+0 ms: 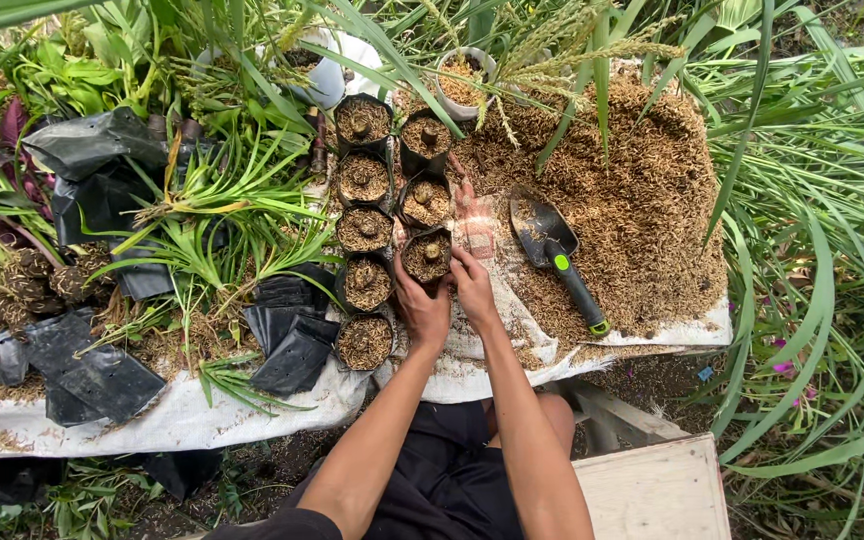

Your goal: The person fills plastic pots with a soil mixture using a trowel and plants plant cuttings into them.

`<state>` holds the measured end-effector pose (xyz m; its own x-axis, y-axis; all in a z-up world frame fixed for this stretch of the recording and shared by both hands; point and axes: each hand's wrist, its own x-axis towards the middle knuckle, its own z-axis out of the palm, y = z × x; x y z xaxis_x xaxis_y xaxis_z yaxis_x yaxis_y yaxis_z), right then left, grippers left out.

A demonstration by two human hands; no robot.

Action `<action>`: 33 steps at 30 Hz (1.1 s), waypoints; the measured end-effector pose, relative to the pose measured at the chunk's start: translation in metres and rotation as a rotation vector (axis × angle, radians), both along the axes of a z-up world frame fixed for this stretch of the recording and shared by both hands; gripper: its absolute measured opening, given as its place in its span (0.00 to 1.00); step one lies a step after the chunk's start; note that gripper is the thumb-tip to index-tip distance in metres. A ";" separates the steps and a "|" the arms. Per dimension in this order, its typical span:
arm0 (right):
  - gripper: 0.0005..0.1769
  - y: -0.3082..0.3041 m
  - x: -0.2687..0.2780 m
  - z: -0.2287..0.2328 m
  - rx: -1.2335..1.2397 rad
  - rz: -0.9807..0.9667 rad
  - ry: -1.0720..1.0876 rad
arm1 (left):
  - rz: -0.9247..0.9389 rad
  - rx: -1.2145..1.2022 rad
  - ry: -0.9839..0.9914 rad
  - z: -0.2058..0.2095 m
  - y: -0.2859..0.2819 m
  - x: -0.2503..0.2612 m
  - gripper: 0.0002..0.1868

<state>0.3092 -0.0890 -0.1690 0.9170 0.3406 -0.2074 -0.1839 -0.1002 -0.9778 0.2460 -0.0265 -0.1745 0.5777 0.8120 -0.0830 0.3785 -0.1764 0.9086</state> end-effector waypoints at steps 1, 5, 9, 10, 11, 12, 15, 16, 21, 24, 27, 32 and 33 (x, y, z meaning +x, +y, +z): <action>0.21 -0.001 0.001 0.000 0.000 -0.003 0.000 | -0.003 0.000 0.000 0.007 -0.002 -0.004 0.47; 0.19 -0.003 0.004 -0.005 0.060 -0.007 0.066 | -0.011 0.024 0.062 0.017 -0.005 -0.011 0.49; 0.18 -0.008 0.004 -0.007 0.084 -0.002 0.061 | -0.013 0.051 0.072 0.017 -0.005 -0.014 0.51; 0.18 -0.010 0.003 -0.008 0.082 -0.004 0.062 | -0.014 0.049 0.073 0.016 -0.007 -0.015 0.51; 0.18 -0.009 0.003 -0.009 0.079 0.005 0.050 | -0.012 0.050 0.082 0.014 -0.006 -0.014 0.50; 0.17 -0.008 0.004 -0.010 0.076 0.013 0.038 | -0.010 0.051 0.090 0.013 -0.005 -0.013 0.50; 0.18 -0.008 0.003 -0.013 0.053 0.016 0.002 | -0.007 0.061 0.098 0.021 -0.002 -0.010 0.49; 0.18 -0.010 0.000 -0.015 0.049 0.012 0.004 | -0.011 0.058 0.099 0.021 -0.004 -0.012 0.49; 0.19 -0.008 0.001 -0.026 0.035 -0.009 -0.022 | 0.011 0.023 0.057 0.017 -0.006 -0.011 0.50; 0.19 -0.009 0.005 -0.035 0.032 -0.025 -0.025 | 0.006 0.020 0.051 0.028 -0.004 -0.014 0.52; 0.20 -0.006 -0.003 -0.016 0.047 -0.032 0.023 | 0.000 -0.016 0.066 0.041 -0.007 -0.019 0.51; 0.20 -0.014 -0.017 0.014 0.091 -0.178 0.085 | -0.038 -0.097 0.087 0.099 -0.036 -0.055 0.49; 0.21 -0.018 -0.014 0.018 0.120 -0.285 0.078 | -0.044 -0.140 0.066 0.112 -0.045 -0.060 0.46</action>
